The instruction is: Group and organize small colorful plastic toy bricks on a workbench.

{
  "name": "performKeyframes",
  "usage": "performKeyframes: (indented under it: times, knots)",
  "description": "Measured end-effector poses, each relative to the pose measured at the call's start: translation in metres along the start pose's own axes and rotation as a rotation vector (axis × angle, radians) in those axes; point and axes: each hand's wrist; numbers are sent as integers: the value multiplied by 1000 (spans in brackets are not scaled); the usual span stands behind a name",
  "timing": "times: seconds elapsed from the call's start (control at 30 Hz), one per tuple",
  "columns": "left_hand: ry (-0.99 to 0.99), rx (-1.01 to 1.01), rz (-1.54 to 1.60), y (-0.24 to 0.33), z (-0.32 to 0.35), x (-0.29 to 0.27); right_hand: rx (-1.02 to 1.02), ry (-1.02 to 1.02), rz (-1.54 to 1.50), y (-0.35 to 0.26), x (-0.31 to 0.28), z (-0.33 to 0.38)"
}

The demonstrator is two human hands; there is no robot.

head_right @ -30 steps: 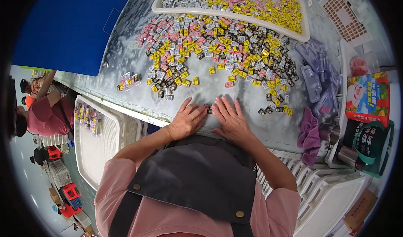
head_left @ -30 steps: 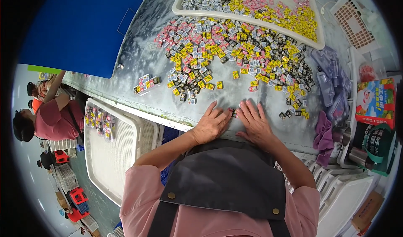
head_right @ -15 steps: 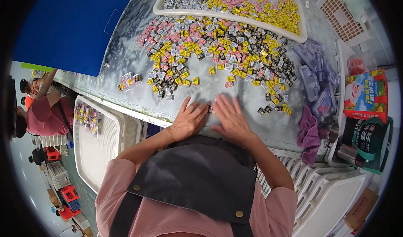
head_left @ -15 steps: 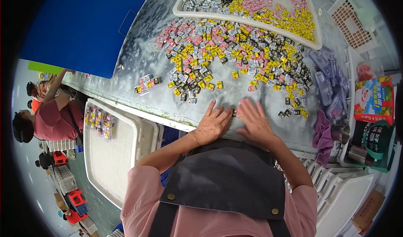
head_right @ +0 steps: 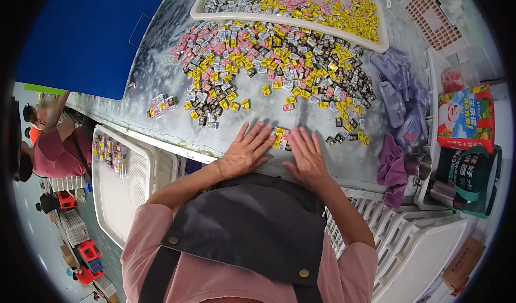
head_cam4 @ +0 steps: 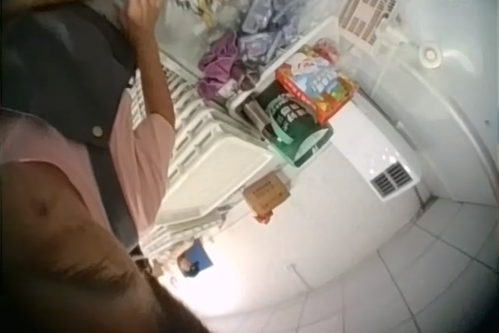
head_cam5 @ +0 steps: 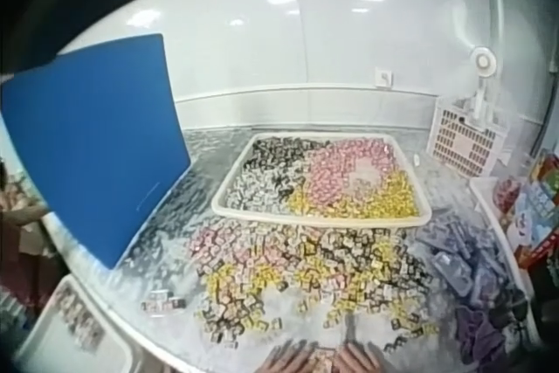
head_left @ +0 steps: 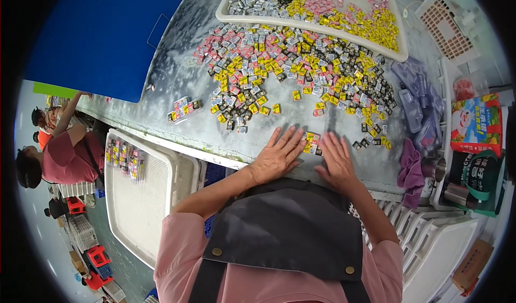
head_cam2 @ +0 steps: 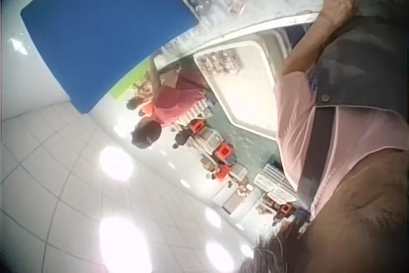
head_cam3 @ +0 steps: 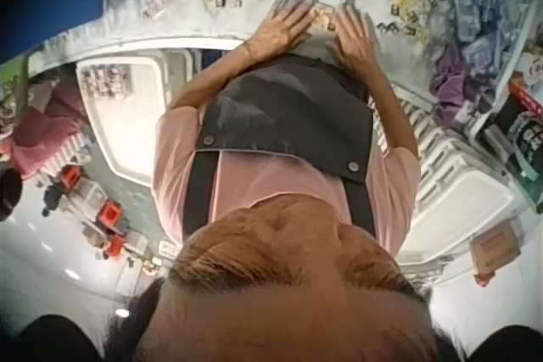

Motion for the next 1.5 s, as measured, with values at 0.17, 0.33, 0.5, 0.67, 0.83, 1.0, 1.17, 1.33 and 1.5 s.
performKeyframes:
  times: [0.17, 0.33, 0.5, 0.67, 0.83, 1.0, 1.17, 1.33, 1.5]
  knots:
    - [274, -331, 102, -9, 14, -19, 500, 159, -453, 7, 2, 3]
    - [288, -677, 628, -20, 7, 6, 635, 204, -775, 24, 27, 10]
    - [264, -763, 722, -15, 1, 2, 751, 119, -894, 29, 28, 10]
    - [295, -852, 967, -30, 14, -20, 756, 65, -941, 7, 8, -26]
    - [548, -884, 867, -84, 70, -64, 494, -7, -984, -46, 9, -125]
    - [724, -1066, 861, -158, 141, -111, 332, -165, -1089, -107, 59, -247]
    - [820, -1169, 798, -209, 184, -129, 272, -147, -910, -151, 113, -322]
    - [837, -1239, 803, -230, 206, -116, 339, -191, -855, -170, 136, -346]
    - [873, -1246, 838, -231, 206, -110, 400, -222, -885, -169, 141, -345]
Point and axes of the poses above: each hand's wrist, its own z-axis away from the middle knuckle, its own x-axis out of the palm, y = z × x
